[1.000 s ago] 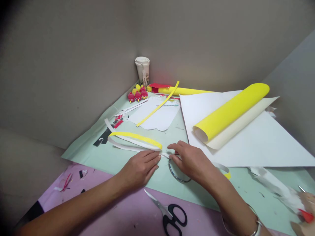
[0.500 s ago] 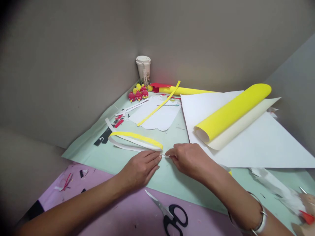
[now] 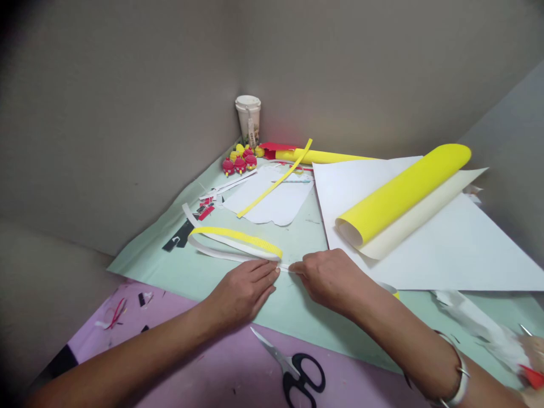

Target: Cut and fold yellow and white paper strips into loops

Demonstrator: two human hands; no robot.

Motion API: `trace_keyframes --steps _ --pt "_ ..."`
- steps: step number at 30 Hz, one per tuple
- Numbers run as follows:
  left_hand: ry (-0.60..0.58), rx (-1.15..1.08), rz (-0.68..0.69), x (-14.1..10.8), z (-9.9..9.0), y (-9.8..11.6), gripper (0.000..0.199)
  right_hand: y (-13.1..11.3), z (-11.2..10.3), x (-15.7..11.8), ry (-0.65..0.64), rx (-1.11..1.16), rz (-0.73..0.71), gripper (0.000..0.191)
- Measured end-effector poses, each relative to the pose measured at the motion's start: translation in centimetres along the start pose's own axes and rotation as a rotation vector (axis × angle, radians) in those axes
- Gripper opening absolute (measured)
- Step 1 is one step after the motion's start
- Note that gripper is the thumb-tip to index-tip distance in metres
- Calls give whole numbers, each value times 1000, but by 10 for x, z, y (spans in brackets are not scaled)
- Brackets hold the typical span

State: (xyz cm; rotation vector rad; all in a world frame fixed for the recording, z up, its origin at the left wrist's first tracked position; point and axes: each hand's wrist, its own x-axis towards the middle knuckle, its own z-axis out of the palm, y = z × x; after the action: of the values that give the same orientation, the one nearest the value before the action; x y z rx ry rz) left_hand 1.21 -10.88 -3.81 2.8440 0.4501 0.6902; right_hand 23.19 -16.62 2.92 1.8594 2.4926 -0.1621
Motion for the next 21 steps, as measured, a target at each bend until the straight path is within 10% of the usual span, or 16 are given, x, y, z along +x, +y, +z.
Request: trace_keyframes --steps 21 --pt "0 38 16 -1 3 -1 32 -16 -26 19 -201 -145 20 35"
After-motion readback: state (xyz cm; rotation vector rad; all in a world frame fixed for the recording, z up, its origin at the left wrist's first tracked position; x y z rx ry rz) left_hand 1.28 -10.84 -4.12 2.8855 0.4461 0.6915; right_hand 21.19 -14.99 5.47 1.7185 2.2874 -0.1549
